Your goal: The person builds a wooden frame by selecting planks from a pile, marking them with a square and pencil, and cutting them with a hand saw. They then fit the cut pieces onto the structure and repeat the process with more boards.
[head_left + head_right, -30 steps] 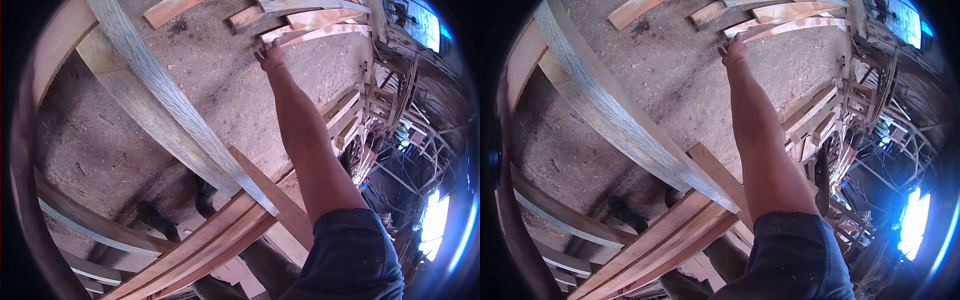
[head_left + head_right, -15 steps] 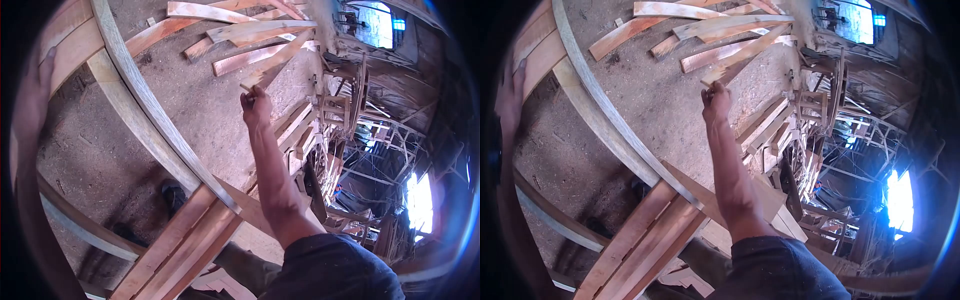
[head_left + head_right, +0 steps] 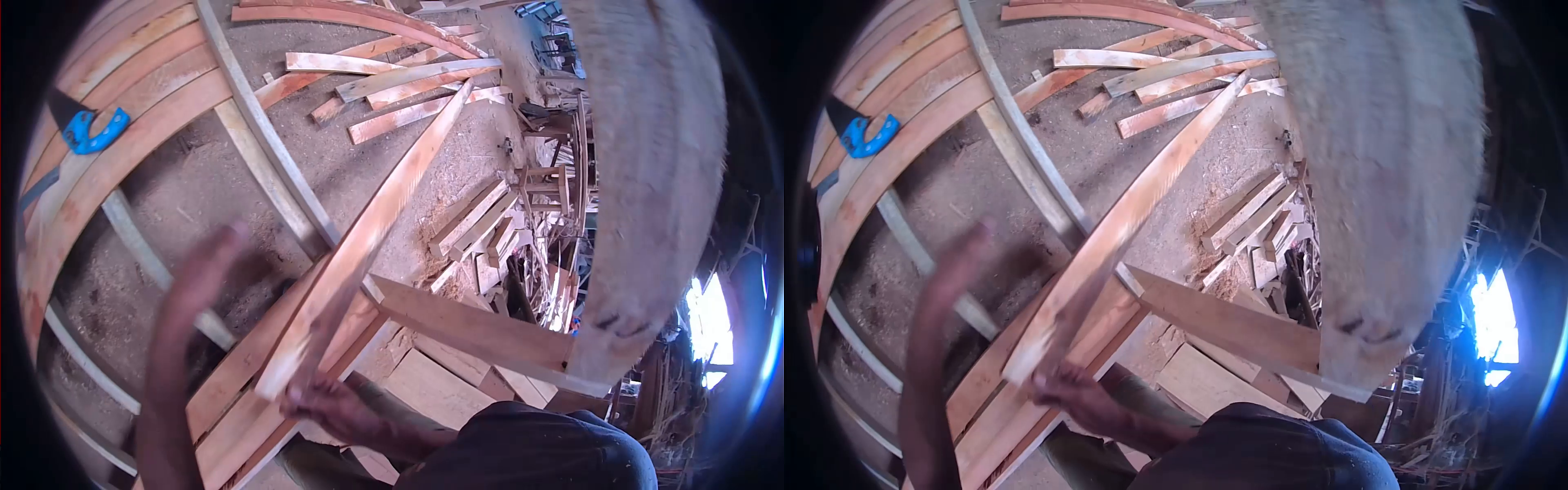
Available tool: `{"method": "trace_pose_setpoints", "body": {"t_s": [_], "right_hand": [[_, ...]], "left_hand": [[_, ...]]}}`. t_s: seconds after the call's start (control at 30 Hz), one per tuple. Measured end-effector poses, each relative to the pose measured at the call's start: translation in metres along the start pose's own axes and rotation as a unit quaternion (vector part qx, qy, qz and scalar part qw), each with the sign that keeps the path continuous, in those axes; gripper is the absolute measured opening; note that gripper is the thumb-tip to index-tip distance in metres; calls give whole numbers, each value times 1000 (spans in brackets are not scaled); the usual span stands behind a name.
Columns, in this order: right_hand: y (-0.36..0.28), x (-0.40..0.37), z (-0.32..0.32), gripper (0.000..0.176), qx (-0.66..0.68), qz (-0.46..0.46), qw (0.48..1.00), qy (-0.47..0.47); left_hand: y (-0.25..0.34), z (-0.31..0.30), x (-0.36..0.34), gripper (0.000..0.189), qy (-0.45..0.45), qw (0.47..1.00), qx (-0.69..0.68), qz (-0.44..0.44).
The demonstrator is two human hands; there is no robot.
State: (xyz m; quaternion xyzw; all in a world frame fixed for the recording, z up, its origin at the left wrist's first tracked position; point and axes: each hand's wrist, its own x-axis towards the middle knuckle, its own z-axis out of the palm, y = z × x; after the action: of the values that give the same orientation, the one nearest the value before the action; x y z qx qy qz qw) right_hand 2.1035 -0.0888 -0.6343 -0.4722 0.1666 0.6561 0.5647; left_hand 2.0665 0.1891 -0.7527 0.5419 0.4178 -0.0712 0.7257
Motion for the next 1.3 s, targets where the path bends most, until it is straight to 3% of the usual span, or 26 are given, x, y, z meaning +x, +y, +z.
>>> {"method": "trace_pose_setpoints", "body": {"t_s": [0.07,0.1,0.17,0.23,0.37,0.47,0.57,0.63,0.7,0.77,0.83,0.87,0.93,1.03,1.07,1.1,1.13,1.2,1.23,1.27,1.3], "right_hand": [[39,-35,11,15,-47,61,997,10],[56,-48,18,15,-76,79,994,5],[80,-67,18,21,-86,127,988,3],[90,-73,10,24,-135,95,986,12],[91,-84,20,29,-244,78,966,-44],[66,-82,11,35,-426,88,884,-173],[68,-68,-29,37,-276,118,949,-97],[64,-62,-65,42,-222,44,974,29],[37,-38,-62,47,-162,41,967,191],[1,-16,-64,53,-82,19,975,204],[-30,3,-43,59,-42,-39,987,150],[-39,9,-35,61,-23,-69,990,124],[-41,25,-26,65,-73,-37,988,131],[-20,41,-23,66,-91,17,986,138],[-8,42,-24,66,-87,36,986,141],[2,33,1,51,-100,-11,977,190],[12,27,8,46,-102,-17,975,195],[34,16,15,36,-106,-27,973,204],[46,11,14,31,-92,-11,979,183],[57,5,13,26,-78,6,984,162],[67,1,13,22,-64,21,988,140]], "left_hand": [[17,39,-51,84,-194,951,-190,-148],[11,67,-70,80,-207,948,-224,-95],[-21,109,-93,70,-184,965,-187,-24],[-36,125,-114,56,-109,993,-49,7],[-6,110,-154,49,-59,997,37,-34],[-22,103,-174,48,-53,998,18,-25],[-37,80,-213,50,-66,996,-24,-62],[-63,63,-245,51,-54,995,-27,-84],[-99,52,-284,53,-47,992,-101,-53],[-132,30,-328,53,-131,950,-185,-214],[-161,5,-375,56,-201,905,-246,-282],[-161,-1,-395,60,-201,903,-245,-290],[-157,-15,-425,70,-200,901,-241,-301],[-155,-36,-451,58,-204,853,-344,-336],[-161,-43,-453,54,-243,868,-288,-324],[-171,-53,-452,50,-280,879,-231,-309],[-185,-64,-451,47,-316,886,-173,-293],[-259,-83,-451,63,-186,890,-81,-409],[-231,-98,-438,53,-147,903,-60,-398],[-230,-99,-429,76,-20,940,-12,-341],[-204,-105,-410,75,17,954,88,-288]]}}
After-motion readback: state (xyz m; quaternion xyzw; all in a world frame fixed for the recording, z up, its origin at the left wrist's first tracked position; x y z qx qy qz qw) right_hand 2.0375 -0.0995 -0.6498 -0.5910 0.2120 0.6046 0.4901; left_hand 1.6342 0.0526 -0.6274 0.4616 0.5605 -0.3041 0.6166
